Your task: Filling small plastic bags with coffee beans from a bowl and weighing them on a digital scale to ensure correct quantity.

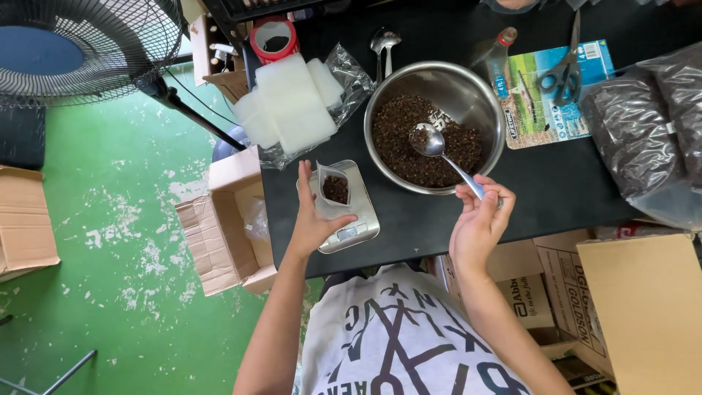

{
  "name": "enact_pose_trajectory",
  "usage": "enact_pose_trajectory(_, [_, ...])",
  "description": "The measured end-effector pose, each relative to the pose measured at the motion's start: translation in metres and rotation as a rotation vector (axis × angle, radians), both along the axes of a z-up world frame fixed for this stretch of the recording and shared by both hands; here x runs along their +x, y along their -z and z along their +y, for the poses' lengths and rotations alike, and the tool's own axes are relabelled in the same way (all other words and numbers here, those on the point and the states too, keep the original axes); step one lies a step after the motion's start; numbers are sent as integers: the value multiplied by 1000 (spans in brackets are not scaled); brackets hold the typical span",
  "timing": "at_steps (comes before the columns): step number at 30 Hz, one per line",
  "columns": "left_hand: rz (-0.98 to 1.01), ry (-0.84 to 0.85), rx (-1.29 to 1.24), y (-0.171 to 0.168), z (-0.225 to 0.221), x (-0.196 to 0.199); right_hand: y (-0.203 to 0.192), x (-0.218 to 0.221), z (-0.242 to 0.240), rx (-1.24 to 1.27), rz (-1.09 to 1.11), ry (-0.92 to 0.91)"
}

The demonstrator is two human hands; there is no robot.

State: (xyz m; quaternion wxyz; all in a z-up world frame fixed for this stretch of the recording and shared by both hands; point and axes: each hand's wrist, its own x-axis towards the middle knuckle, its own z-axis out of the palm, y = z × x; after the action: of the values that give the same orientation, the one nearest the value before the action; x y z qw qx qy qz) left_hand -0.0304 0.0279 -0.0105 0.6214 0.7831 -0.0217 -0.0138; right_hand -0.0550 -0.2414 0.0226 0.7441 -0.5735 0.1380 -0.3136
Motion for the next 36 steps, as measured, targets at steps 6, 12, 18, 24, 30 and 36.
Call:
enact_pose_trajectory(6, [-40, -6, 5, -1, 4, -1, 3, 2, 0, -16, -12, -7])
enact_pose_trajectory(12, [-58, -12, 15, 0, 2, 0, 3, 1, -1, -33, -12, -7])
enact_pose_trajectory(18, [-181, -204, 62, 22, -14, -2, 9, 3, -5, -345, 222, -128])
enact_pose_trajectory(24, [-152, -451, -110, 42, -59, 7, 11, -7, -15, -1066, 586, -408])
enact_pose_trajectory(30, [466, 90, -160, -44, -40, 13, -124, 9, 15, -1002, 254, -624])
enact_pose_trajectory(36, [361, 647, -247, 88, -34, -8, -179, 27, 36, -1096, 446, -1118])
